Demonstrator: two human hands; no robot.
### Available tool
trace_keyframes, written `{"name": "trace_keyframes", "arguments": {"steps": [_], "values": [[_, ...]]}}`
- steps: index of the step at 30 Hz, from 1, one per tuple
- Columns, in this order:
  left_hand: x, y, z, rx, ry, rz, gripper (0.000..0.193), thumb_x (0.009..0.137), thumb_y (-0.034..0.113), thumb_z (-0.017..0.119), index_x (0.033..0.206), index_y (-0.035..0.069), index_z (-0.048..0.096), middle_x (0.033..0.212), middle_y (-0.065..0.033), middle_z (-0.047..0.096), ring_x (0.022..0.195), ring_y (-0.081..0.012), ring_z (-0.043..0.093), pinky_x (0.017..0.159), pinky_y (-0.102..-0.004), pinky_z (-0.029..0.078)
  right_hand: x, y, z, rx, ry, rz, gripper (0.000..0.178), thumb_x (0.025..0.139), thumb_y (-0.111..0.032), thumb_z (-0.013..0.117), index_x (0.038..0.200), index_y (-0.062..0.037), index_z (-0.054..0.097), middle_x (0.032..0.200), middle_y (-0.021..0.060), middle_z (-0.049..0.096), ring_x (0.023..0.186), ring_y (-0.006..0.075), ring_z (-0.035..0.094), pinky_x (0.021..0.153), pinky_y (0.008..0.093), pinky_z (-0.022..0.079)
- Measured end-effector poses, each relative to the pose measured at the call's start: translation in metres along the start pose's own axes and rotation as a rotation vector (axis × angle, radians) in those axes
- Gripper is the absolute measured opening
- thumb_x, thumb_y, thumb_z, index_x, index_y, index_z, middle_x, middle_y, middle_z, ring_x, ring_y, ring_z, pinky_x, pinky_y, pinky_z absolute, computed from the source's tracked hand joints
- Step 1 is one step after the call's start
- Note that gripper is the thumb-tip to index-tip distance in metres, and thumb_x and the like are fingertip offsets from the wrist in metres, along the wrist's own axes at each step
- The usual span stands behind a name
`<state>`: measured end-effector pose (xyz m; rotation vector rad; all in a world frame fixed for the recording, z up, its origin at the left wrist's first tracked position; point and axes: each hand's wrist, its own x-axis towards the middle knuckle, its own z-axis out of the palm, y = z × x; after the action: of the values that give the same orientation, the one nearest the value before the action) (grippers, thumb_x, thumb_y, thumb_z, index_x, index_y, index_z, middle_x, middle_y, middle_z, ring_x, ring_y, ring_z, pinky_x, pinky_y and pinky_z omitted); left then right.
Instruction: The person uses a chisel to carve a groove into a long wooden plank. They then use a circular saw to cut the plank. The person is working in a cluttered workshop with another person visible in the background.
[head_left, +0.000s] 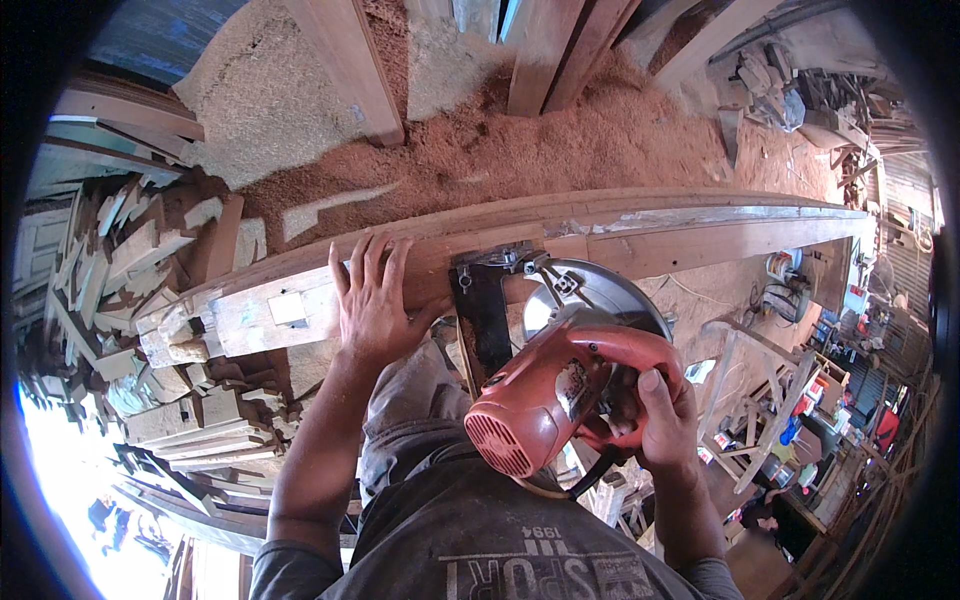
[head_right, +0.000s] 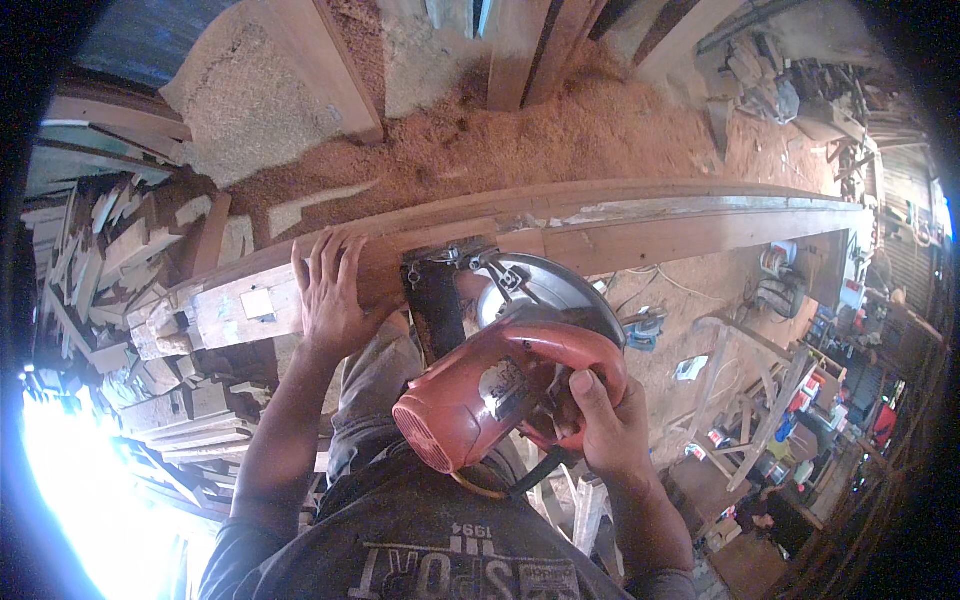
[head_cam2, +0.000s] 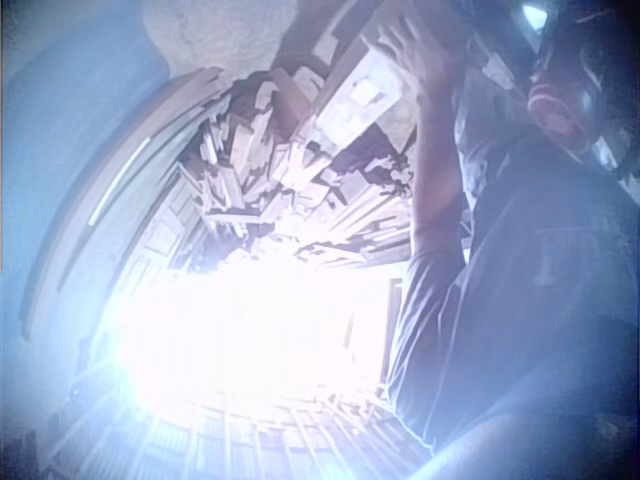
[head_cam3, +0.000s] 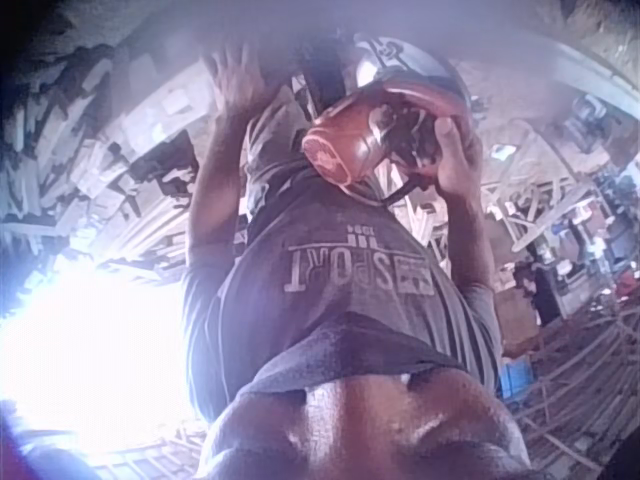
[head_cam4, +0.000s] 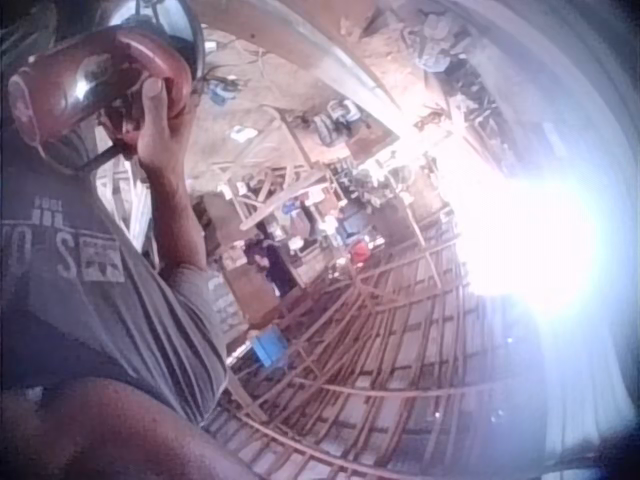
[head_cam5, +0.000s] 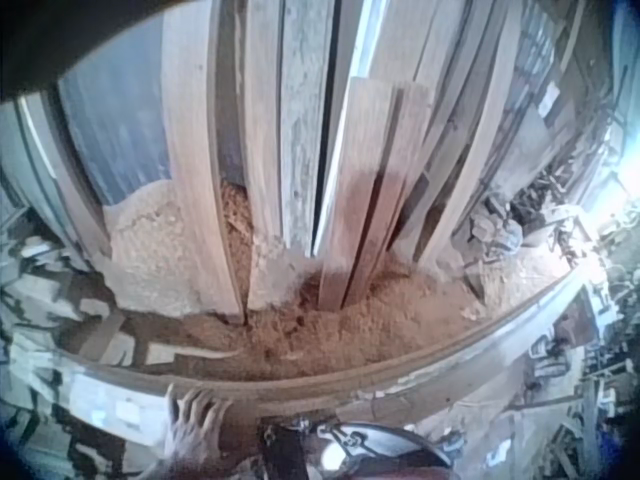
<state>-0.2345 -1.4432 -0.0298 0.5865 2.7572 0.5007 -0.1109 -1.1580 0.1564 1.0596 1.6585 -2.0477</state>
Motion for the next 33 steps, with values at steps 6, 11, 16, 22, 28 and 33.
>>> {"name": "trace_keyframes", "arguments": {"steps": [6,11,16,22,28,33], "values": [[0.001,-0.001,0.001,0.003,0.013,0.012,0.095,0.081,0.069,0.07,0.149,0.008,0.044,0.151,-0.0176,0.042,0.15,-0.0356,0.028,0.124,-0.0655,0.002,0.0,-0.004,0.005,0.0,0.013,-0.006,0.059,0.101,-0.043,0.066,0.135,0.0042,0.057,0.115,0.0135,0.069,0.096,0.018,0.07,0.08,0.0307,0.06],[0.001,-0.001,0.0,0.001,0.006,0.009,0.096,0.08,0.069,0.071,0.149,0.008,0.044,0.151,-0.0179,0.042,0.15,-0.0354,0.028,0.124,-0.0652,0.002,0.0,0.007,-0.008,-0.075,0.042,-0.011,0.051,0.102,-0.042,0.064,0.127,0.0017,0.061,0.089,0.0044,0.067,0.065,0.0084,0.06,0.055,0.0234,0.048],[0.002,0.0,0.001,-0.006,0.005,-0.001,0.096,0.079,0.068,0.072,0.149,0.008,0.045,0.151,-0.0177,0.043,0.15,-0.0353,0.029,0.124,-0.0652,0.001,0.002,0.007,-0.002,-0.118,0.116,-0.064,0.038,0.103,-0.039,0.062,0.113,-0.0015,0.061,0.073,0.0027,0.06,0.053,0.0088,0.053,0.046,0.0245,0.043],[0.001,-0.001,0.0,0.008,-0.025,-0.015,0.101,0.076,0.069,0.075,0.15,0.009,0.041,0.155,-0.017,0.039,0.152,-0.0348,0.025,0.125,-0.0634,0.003,0.0,0.008,-0.005,-0.134,0.133,-0.039,0.036,0.103,-0.038,0.063,0.111,-0.0024,0.06,0.074,0.0021,0.06,0.054,0.0084,0.053,0.048,0.0238,0.043],[0.003,0.0,0.0,0.013,-0.02,-0.012,0.1,0.075,0.068,0.076,0.149,0.009,0.042,0.155,-0.0159,0.039,0.152,-0.0341,0.026,0.124,-0.0636,0.004,0.005,-0.005,0.019,-0.071,0.171,-0.075,0.037,0.103,-0.038,0.062,0.112,-0.0026,0.06,0.075,0.002,0.059,0.055,0.0086,0.053,0.047,0.0238,0.041],[0.002,0.0,0.0,-0.005,-0.012,-0.018,0.098,0.078,0.07,0.072,0.15,0.01,0.042,0.153,-0.0162,0.041,0.151,-0.0346,0.027,0.124,-0.0644,0.002,0.007,-0.006,0.013,-0.051,0.092,-0.061,0.035,0.104,-0.037,0.061,0.11,-0.0027,0.06,0.074,0.002,0.058,0.054,0.009,0.052,0.048,0.024,0.042]]}}
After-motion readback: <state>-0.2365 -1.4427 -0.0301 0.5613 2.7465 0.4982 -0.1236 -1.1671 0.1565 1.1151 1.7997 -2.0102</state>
